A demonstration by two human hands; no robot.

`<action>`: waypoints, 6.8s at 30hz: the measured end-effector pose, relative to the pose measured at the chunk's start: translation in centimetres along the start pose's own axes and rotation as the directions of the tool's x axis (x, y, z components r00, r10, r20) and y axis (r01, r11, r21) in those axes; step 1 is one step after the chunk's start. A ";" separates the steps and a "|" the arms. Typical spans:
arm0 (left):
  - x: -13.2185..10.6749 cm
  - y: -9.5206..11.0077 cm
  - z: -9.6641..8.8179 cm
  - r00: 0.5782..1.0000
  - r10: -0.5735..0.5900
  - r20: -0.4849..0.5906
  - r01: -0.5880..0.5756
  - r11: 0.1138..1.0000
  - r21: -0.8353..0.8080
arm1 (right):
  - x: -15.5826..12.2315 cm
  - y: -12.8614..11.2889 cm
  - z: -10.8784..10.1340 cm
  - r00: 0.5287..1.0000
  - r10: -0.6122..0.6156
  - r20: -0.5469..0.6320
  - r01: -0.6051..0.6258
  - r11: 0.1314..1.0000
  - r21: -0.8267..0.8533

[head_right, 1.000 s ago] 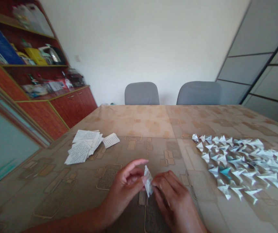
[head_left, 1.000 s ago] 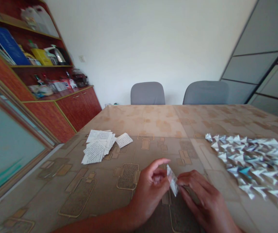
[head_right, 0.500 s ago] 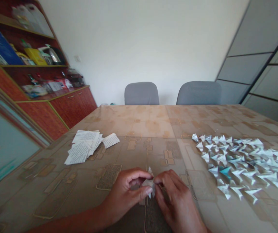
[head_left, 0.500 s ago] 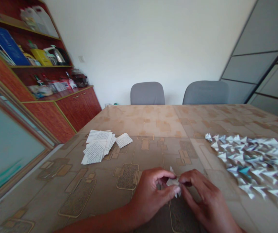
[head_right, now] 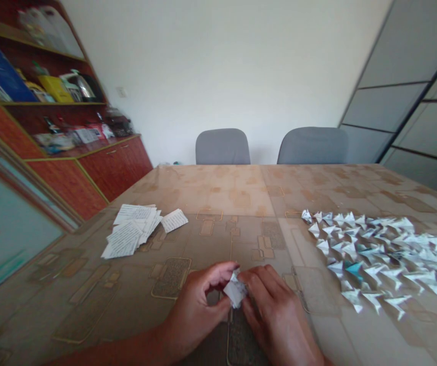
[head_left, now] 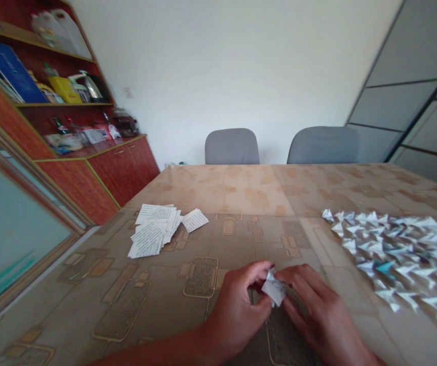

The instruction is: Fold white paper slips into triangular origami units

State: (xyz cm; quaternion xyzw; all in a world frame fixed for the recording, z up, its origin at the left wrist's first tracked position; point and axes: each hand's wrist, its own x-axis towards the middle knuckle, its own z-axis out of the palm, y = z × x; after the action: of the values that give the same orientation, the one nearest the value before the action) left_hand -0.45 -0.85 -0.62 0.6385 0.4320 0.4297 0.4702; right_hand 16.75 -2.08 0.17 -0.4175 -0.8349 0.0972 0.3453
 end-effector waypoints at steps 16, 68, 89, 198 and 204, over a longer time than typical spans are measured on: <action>-0.3 1.2 0.1 0.995 -0.085 0.045 0.087 0.994 -0.064 | 0.1 0.1 0.6 0.999 0.052 0.006 -0.052 0.998 0.026; -1.0 -0.7 -0.7 0.956 -0.069 0.284 0.213 0.832 -0.512 | 0.1 -0.3 -0.6 0.993 -0.062 -0.097 0.065 0.998 0.026; -0.5 -1.0 -0.5 0.972 -0.026 0.231 0.155 0.815 -0.558 | 0.1 -0.6 -1.1 0.990 -0.083 -0.113 0.092 0.993 0.078; 0.1 0.7 -0.1 0.984 -0.177 0.002 0.170 0.943 -0.286 | 0.1 -0.1 -0.1 0.944 0.276 0.182 -0.331 0.789 0.518; 0.0 0.5 -0.2 0.983 -0.182 0.023 0.181 0.944 -0.275 | 0.4 0.0 -0.2 0.940 0.295 0.170 -0.340 0.796 0.500</action>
State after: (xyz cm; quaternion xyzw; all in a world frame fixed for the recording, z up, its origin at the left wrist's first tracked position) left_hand -0.56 -0.91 -0.13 0.5235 0.4256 0.4414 0.5915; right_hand 16.74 -1.82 0.47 -0.4374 -0.7084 0.3940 0.3893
